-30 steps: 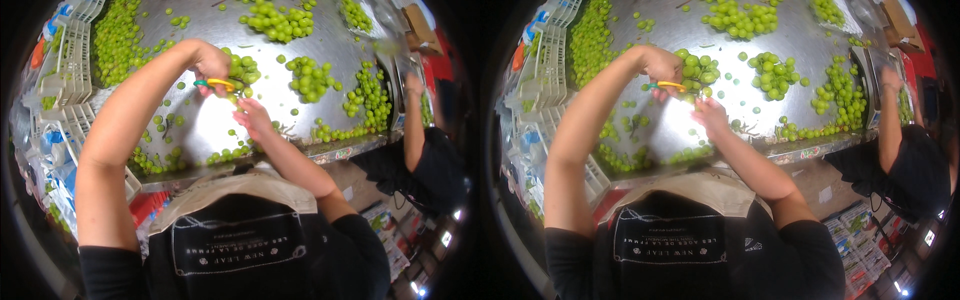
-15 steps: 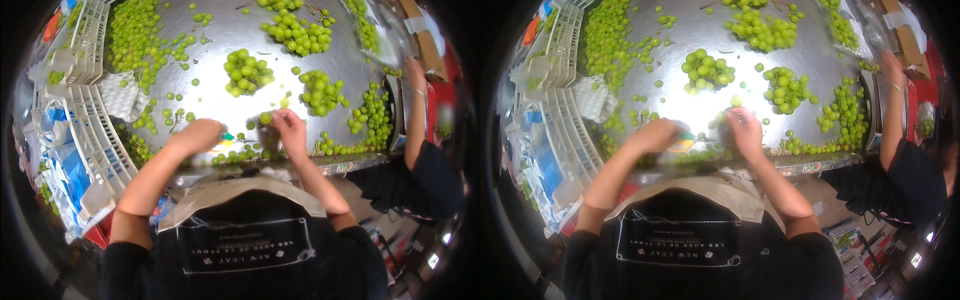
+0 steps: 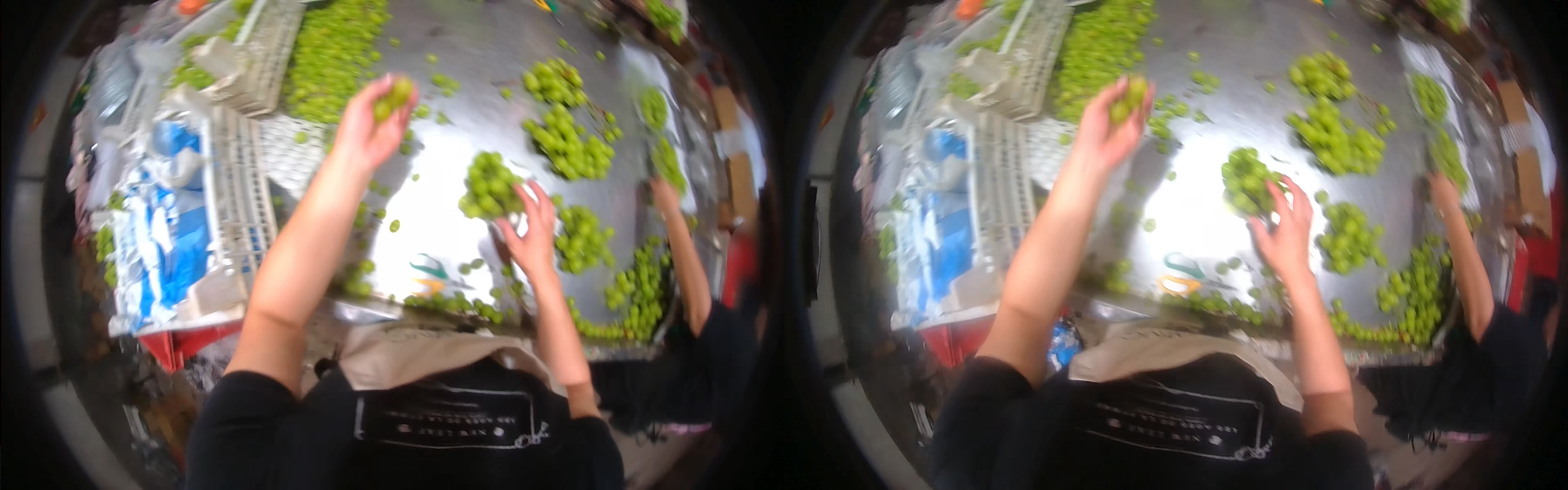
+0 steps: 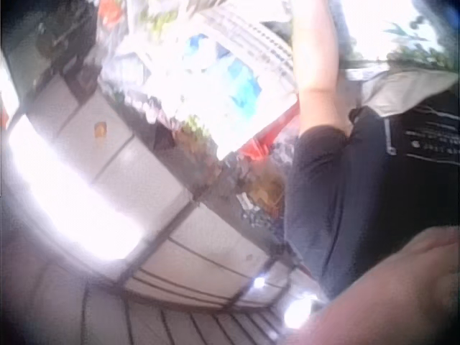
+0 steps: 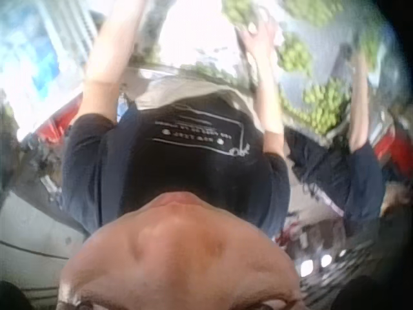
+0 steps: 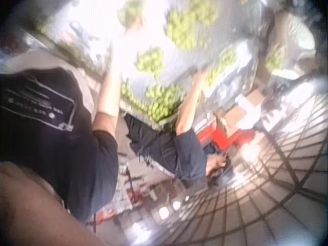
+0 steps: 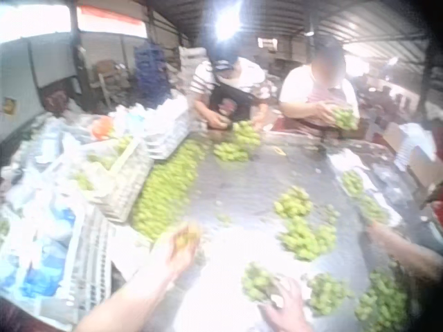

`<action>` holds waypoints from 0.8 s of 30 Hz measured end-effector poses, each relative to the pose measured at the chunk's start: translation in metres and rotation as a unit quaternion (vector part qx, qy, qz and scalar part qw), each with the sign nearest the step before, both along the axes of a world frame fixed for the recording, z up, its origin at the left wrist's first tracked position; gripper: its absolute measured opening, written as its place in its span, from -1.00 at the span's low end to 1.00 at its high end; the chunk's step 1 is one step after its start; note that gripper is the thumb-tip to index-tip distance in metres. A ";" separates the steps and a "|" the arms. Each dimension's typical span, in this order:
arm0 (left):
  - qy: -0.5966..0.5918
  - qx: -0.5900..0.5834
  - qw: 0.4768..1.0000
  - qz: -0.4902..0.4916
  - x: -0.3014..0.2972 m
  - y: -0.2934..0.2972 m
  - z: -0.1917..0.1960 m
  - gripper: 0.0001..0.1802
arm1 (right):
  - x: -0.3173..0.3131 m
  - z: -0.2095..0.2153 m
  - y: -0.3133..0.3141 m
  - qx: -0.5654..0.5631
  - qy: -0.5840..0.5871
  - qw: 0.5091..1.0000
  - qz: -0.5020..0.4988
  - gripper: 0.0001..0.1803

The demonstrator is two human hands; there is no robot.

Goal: The person trims grape bunches with shears on a metal table, removing individual grapes and placing the cleaned bunches into a plastic-lined crate.

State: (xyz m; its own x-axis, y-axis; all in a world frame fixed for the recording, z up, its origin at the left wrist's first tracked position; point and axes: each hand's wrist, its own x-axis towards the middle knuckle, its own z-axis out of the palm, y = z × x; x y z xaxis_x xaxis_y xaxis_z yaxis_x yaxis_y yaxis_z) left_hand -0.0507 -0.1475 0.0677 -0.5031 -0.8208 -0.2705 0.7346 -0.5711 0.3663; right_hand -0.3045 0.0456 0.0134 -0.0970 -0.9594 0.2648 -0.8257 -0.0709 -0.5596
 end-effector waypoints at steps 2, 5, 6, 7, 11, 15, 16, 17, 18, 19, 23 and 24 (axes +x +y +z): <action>-0.035 -0.045 0.978 0.199 0.008 -0.065 0.055 -0.81 | -0.007 0.005 -0.007 0.088 0.061 0.994 0.017 -0.20; -0.095 -0.096 0.924 0.357 0.081 -0.166 0.105 -0.81 | -0.015 0.002 -0.010 0.113 0.006 0.992 0.052 -0.30; -0.104 -0.068 0.904 0.409 0.105 -0.193 0.119 -0.80 | -0.018 0.000 -0.010 0.106 -0.011 0.993 0.060 -0.34; -0.175 -0.067 0.875 0.446 0.135 -0.220 0.126 -0.80 | -0.019 -0.002 -0.008 0.099 -0.030 0.992 0.069 -0.38; -0.368 -0.089 0.799 0.468 0.214 -0.248 0.162 -0.79 | -0.016 -0.011 -0.004 0.039 0.009 0.998 0.044 -0.58; -0.627 -0.069 0.733 0.255 0.284 -0.258 0.162 -0.73 | -0.011 0.003 -0.012 0.044 0.074 0.994 0.072 -0.60; -0.677 -0.053 0.708 0.193 0.296 -0.258 0.154 -0.69 | -0.014 0.002 -0.014 0.041 0.083 0.993 0.075 -0.59; -0.724 -0.035 0.676 0.133 0.309 -0.255 0.150 -0.65 | -0.016 0.001 -0.016 0.037 0.091 0.992 0.082 -0.59; -0.736 -0.016 0.667 0.117 0.307 -0.253 0.145 -0.61 | -0.019 0.001 -0.017 0.027 0.096 0.991 0.090 -0.60; -0.748 0.001 0.656 0.101 0.305 -0.251 0.142 -0.57 | -0.023 0.000 -0.018 0.017 0.099 0.990 0.098 -0.61; -0.713 -0.003 0.651 0.261 0.299 -0.249 0.135 -0.46 | -0.037 -0.013 -0.018 -0.010 0.118 0.988 0.101 -0.69; -0.712 -0.024 0.630 0.308 0.307 -0.252 0.139 -0.44 | -0.037 -0.014 -0.020 -0.017 0.114 0.988 0.105 -0.72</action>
State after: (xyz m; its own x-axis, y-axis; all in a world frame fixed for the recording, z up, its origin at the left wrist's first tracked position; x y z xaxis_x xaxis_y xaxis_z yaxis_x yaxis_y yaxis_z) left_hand 0.2563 -0.3992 0.2071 0.6402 -0.7663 -0.0541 -0.2823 -0.3001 0.9112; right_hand -0.3418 0.0257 -0.0007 0.1693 -0.9422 0.2891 -0.8947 -0.2700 -0.3558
